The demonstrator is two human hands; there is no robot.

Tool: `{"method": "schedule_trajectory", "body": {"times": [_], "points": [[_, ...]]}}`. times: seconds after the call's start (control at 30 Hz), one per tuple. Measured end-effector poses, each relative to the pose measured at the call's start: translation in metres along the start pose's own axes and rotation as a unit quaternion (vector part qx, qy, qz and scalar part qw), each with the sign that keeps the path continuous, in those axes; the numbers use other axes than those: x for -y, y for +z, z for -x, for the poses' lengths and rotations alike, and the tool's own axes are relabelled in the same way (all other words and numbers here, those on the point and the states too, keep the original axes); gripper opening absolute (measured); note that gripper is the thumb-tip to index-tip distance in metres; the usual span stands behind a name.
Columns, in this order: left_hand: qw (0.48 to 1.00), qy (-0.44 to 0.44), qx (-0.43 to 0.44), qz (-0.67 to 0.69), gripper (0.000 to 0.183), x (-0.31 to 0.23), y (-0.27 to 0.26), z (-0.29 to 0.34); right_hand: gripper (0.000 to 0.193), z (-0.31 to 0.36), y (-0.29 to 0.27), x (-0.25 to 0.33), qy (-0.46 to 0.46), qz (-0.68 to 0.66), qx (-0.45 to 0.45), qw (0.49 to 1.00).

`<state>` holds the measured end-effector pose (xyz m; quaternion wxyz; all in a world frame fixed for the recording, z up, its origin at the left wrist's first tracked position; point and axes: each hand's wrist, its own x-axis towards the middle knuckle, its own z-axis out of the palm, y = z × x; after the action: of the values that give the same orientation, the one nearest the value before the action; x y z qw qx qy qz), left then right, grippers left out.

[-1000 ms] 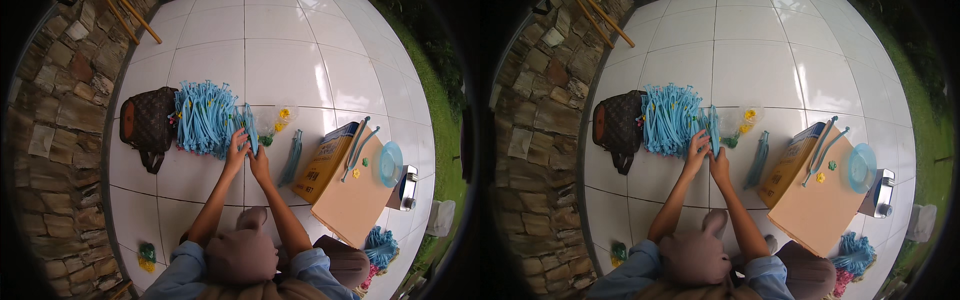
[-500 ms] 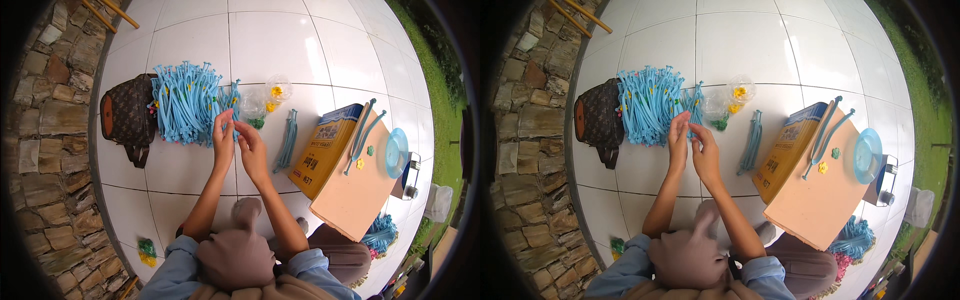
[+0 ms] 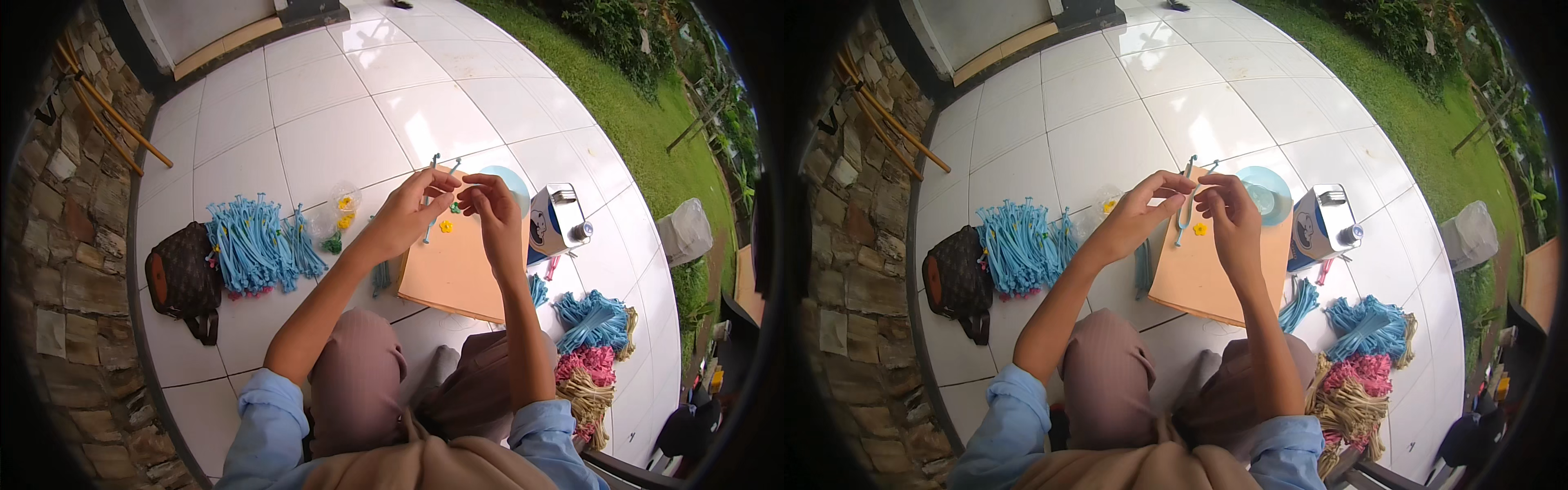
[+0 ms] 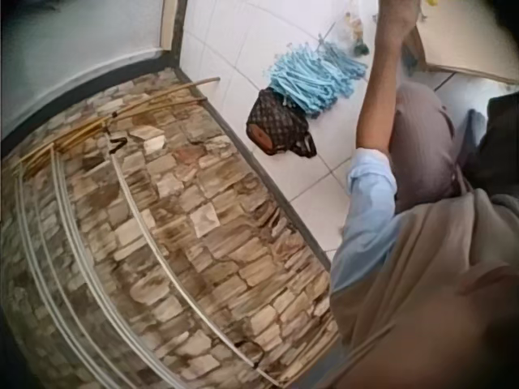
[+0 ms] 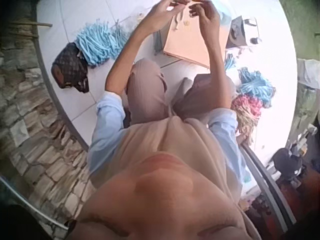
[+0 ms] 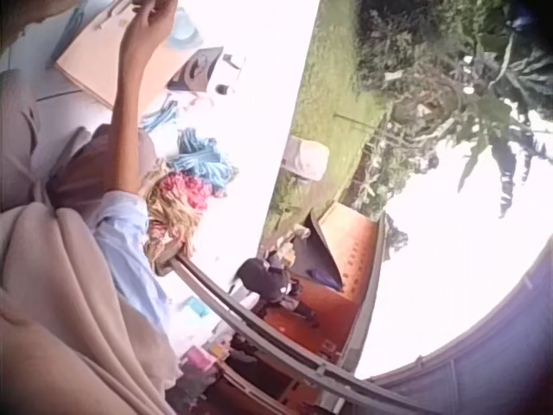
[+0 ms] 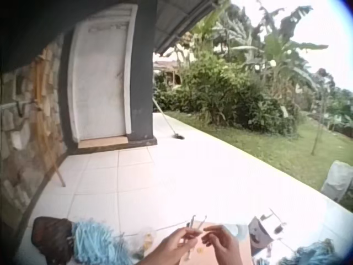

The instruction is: The person attaches plastic floral embellishments to blue rubber shoe straps by hand, taking components from plastic bags and arranging them on a small cardboard work surface.

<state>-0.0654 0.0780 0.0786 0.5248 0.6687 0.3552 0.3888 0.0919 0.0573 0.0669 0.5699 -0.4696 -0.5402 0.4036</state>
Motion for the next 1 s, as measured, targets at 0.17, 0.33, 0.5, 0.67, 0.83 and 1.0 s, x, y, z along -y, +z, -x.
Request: {"method": "schedule_trajectory", "body": {"times": [0.17, 0.33, 0.5, 0.67, 0.83, 1.0], "points": [[0.939, -0.099, 0.0, -0.33, 0.021, 0.041, 0.014, 0.004, 0.021, 0.027, 0.0, -0.04, 0.084, 0.177, 0.135, 0.971], [0.928, -0.187, 0.012, -0.321, 0.019, 0.045, 0.012, 0.068, 0.028, 0.106, 0.05, -0.057, 0.114, 0.092, 0.087, 0.985], [0.899, -0.248, -0.089, -0.351, 0.02, 0.094, 0.02, 0.121, 0.039, 0.165, 0.095, -0.105, 0.186, 0.003, 0.047, 0.981], [0.863, -0.316, -0.147, -0.367, 0.017, 0.153, 0.03, 0.132, 0.043, 0.168, 0.112, -0.145, 0.038, 0.091, 0.001, 0.995], [0.9, -0.283, -0.25, -0.215, 0.016, 0.171, 0.031, 0.113, 0.042, 0.159, 0.102, -0.152, -0.072, 0.264, 0.057, 0.96], [0.897, -0.228, -0.379, -0.014, 0.01, 0.221, 0.027, 0.092, 0.041, 0.176, 0.11, -0.189, 0.09, 0.142, 0.04, 0.985]]}}
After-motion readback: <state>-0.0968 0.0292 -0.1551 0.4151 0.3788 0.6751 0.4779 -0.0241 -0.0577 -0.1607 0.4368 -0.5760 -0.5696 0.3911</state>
